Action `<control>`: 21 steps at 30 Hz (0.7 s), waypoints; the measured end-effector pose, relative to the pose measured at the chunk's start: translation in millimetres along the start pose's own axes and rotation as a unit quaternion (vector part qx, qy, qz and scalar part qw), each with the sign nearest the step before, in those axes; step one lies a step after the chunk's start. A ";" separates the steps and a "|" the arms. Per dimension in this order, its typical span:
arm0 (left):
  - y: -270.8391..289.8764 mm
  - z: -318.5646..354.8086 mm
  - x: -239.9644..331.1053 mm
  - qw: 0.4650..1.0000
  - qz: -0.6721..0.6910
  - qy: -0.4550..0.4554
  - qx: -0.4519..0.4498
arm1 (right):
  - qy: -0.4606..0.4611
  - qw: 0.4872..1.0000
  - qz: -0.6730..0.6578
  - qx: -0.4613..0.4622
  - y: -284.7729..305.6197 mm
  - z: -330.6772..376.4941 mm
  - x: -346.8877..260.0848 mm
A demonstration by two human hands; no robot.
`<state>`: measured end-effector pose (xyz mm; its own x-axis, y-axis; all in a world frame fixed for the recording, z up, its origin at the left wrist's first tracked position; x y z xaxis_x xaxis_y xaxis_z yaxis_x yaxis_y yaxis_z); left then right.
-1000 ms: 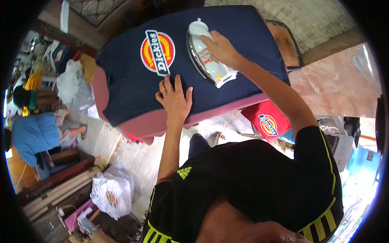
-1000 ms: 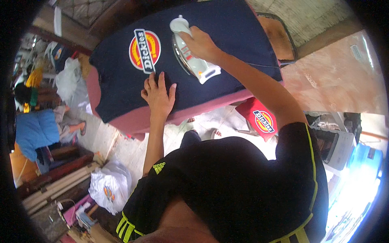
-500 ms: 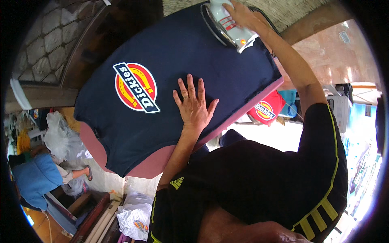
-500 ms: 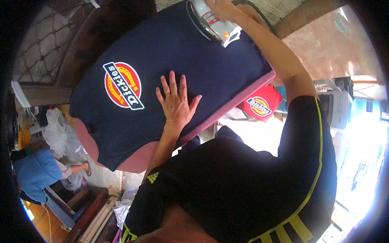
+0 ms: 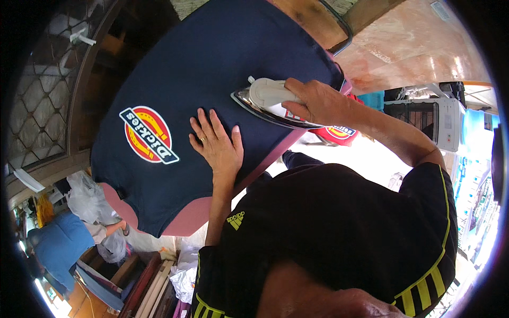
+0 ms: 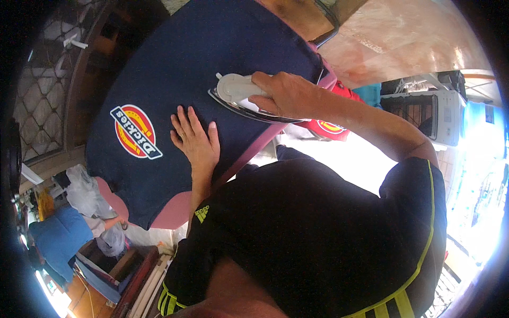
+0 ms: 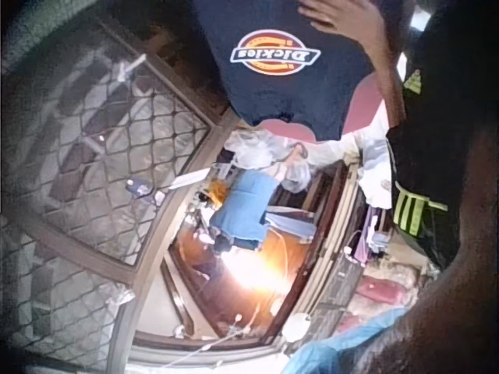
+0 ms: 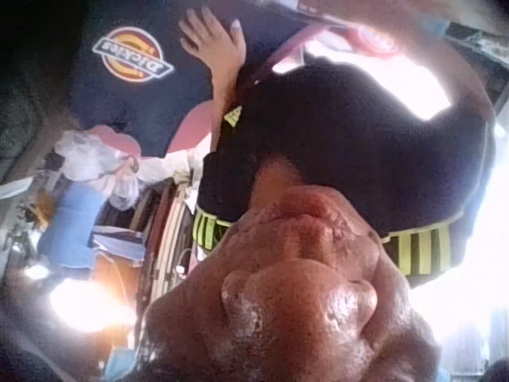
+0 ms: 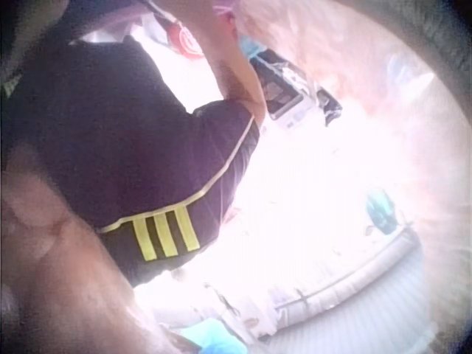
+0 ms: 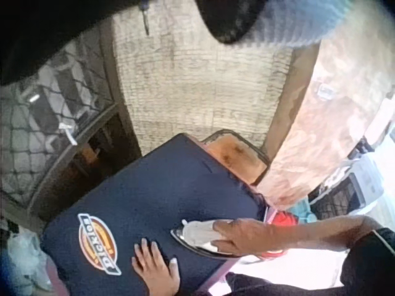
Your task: The person irons a red Dickies t-shirt on a pink ironing board, then switches to a dark blue Dickies t-shirt. They smooth the fabric with their hands and use a white steam iron to press both shirts, finishing by folding the blue shirt.
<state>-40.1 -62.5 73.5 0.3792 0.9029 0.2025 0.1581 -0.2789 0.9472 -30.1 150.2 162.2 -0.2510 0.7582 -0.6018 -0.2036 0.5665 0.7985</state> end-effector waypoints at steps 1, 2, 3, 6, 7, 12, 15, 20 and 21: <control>-0.9 -1.0 9.7 1.000 0.007 -0.006 -0.006 | 0.005 1.000 0.012 -0.003 3.2 2.9 6.6; -1.7 -2.4 22.4 1.000 0.014 -0.011 -0.011 | -0.001 0.999 0.038 0.011 12.0 0.6 16.5; -2.5 -4.0 35.5 1.000 0.021 -0.016 -0.017 | -0.008 0.998 0.064 0.024 21.9 -6.2 30.1; -13.7 -2.0 69.8 0.998 0.020 -0.033 -0.044 | 0.038 0.978 0.161 0.125 58.5 -46.6 69.8; -16.1 -0.3 77.1 0.998 0.010 -0.031 -0.060 | 0.006 0.977 0.157 0.142 70.6 -65.4 83.3; -20.1 -4.7 88.9 0.998 -0.007 -0.015 -0.067 | 0.054 0.950 0.168 0.257 118.3 -186.0 152.3; -20.4 -3.4 88.1 0.997 -0.023 -0.008 -0.075 | -0.008 0.972 0.091 0.217 133.9 -241.1 157.0; -21.9 -6.3 89.1 0.998 -0.010 -0.006 -0.063 | -0.011 0.974 0.111 0.195 123.7 -230.6 159.1; -22.6 -6.9 89.9 0.998 -0.006 0.001 -0.061 | 0.003 0.975 0.138 0.175 116.1 -208.7 147.2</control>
<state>-15.9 27.3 72.1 0.3755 0.9069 0.1913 0.0496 -0.2257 0.9729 -288.1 260.2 163.8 -0.2554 0.8961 -0.3631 0.2081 0.4177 0.8844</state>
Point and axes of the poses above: each hand's wrist, its own z-axis away from the middle knuckle, its own y-axis out of the back of the hand, x = y × z, the point moved 9 cm from there along -z, towards the middle knuckle, and after that the axes turned 1 degree about x, right-handed, at the moved point
